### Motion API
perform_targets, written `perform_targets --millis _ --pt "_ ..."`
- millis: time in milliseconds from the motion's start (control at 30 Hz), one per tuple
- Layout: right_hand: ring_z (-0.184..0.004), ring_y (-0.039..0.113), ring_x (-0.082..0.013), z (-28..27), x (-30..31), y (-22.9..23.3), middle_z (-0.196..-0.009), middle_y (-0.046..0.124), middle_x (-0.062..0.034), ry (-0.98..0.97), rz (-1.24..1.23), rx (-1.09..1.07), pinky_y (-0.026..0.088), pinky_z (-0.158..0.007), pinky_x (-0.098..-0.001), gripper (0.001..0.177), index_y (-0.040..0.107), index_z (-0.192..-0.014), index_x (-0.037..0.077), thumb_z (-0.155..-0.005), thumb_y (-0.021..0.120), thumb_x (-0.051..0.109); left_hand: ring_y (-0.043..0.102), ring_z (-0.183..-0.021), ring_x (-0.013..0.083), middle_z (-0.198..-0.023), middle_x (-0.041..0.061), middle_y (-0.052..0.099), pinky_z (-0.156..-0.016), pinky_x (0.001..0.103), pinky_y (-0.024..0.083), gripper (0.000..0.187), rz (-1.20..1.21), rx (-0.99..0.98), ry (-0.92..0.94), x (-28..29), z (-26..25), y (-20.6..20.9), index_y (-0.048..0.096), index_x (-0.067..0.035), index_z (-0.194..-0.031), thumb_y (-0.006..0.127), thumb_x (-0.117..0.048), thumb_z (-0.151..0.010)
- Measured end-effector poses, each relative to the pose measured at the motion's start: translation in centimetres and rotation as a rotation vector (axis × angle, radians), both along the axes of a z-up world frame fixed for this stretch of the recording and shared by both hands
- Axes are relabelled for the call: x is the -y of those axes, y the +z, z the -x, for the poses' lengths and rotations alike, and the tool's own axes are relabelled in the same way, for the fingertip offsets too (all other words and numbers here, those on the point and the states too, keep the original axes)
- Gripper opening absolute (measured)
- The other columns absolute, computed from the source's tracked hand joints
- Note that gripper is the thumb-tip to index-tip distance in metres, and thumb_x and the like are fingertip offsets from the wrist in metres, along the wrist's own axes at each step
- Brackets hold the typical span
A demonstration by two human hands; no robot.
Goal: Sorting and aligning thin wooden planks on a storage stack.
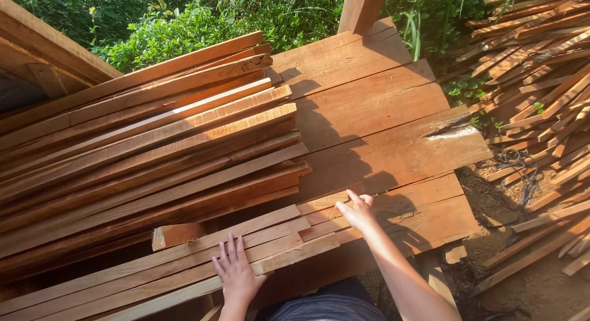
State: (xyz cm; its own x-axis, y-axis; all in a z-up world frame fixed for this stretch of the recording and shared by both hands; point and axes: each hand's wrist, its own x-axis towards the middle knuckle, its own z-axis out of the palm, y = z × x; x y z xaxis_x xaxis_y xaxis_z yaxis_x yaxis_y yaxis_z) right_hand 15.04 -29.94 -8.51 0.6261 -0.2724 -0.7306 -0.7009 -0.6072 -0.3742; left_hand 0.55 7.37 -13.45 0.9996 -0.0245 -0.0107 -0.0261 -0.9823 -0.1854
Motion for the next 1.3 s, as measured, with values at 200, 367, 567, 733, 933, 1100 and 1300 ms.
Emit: perform_targets --millis 200,367,567,733,933,1100,1300 --pt "-0.132 0.048 -0.034 1.0 -3.9 1.4 -0.15 0.037 -0.0117 0.167 0.076 -0.014 0.038 -0.108 -0.0488 0.087 0.041 -0.156 0.032 -0.077 0.057 0.064 -0.005 -0.155 0.0481 -0.172 0.024 -0.007 -0.115 0.07 0.006 0.172 0.107 -0.134 0.143 -0.2 0.3 -0.1 0.0 -0.002 -0.163 0.09 -0.082 -0.041" --pt "-0.13 0.05 -0.034 1.8 -0.9 3.4 -0.155 0.029 -0.0144 0.154 -0.095 0.075 0.051 -0.104 -0.043 0.075 0.044 -0.153 0.023 -0.085 0.061 0.049 -0.005 -0.155 0.049 -0.171 0.027 -0.008 -0.114 0.071 0.006 0.175 0.086 -0.128 0.134 -0.6 0.2 -1.2 0.003 -0.004 -0.162 0.088 -0.091 -0.036" --pt "-0.146 0.043 -0.0368 6.7 4.0 0.9 -0.159 0.039 -0.0219 -0.068 -0.015 -0.021 0.04 -0.118 -0.0467 0.085 0.035 -0.156 0.005 -0.085 0.063 0.044 -0.007 -0.155 0.0506 -0.171 0.029 -0.008 -0.113 0.072 0.003 0.175 0.104 -0.134 0.121 -0.9 0.0 -1.7 0.004 -0.003 -0.162 0.088 -0.09 -0.036" --pt "-0.146 0.042 -0.0394 6.7 0.8 2.3 -0.159 0.039 -0.0232 -0.094 -0.019 -0.062 0.039 -0.118 -0.0506 0.087 0.03 -0.158 0.004 -0.086 0.059 0.046 -0.019 -0.153 0.0504 -0.169 0.028 -0.018 -0.112 0.073 -0.006 0.177 0.052 -0.183 0.075 -2.0 -0.2 -1.7 -0.002 -0.006 -0.161 0.091 -0.089 -0.035" --pt "-0.148 0.04 -0.0366 8.0 -3.0 3.4 -0.159 0.041 -0.0203 -0.209 -0.169 -0.044 0.038 -0.118 -0.0436 0.087 0.033 -0.157 0.004 -0.083 0.056 0.044 -0.009 -0.157 0.0409 -0.173 0.018 -0.005 -0.114 0.07 -0.002 0.188 -0.014 -0.11 0.089 -3.5 0.4 -1.4 0.001 -0.015 -0.166 0.094 -0.092 -0.021" --pt "-0.124 0.066 -0.0245 7.3 -1.4 3.2 -0.135 0.071 -0.0079 -0.256 -0.201 -0.06 0.051 -0.103 -0.034 0.076 0.047 -0.151 0.012 -0.084 0.059 0.046 -0.008 -0.155 0.0417 -0.174 0.016 -0.008 -0.115 0.069 -0.003 0.202 -0.146 -0.024 0.006 -4.2 0.1 -1.7 -0.001 -0.014 -0.166 0.083 -0.108 -0.008" --pt "-0.149 0.04 -0.0286 6.3 0.5 0.9 -0.164 0.039 -0.0131 -0.559 -0.575 -0.099 0.039 -0.119 -0.048 0.067 0.042 -0.153 0.003 -0.1 0.048 0.043 -0.005 -0.156 0.0422 -0.174 0.017 -0.004 -0.117 0.068 -0.001 0.201 -0.174 0.001 -0.004 -4.0 -0.1 -2.0 0.002 -0.013 -0.166 0.082 -0.109 -0.009"
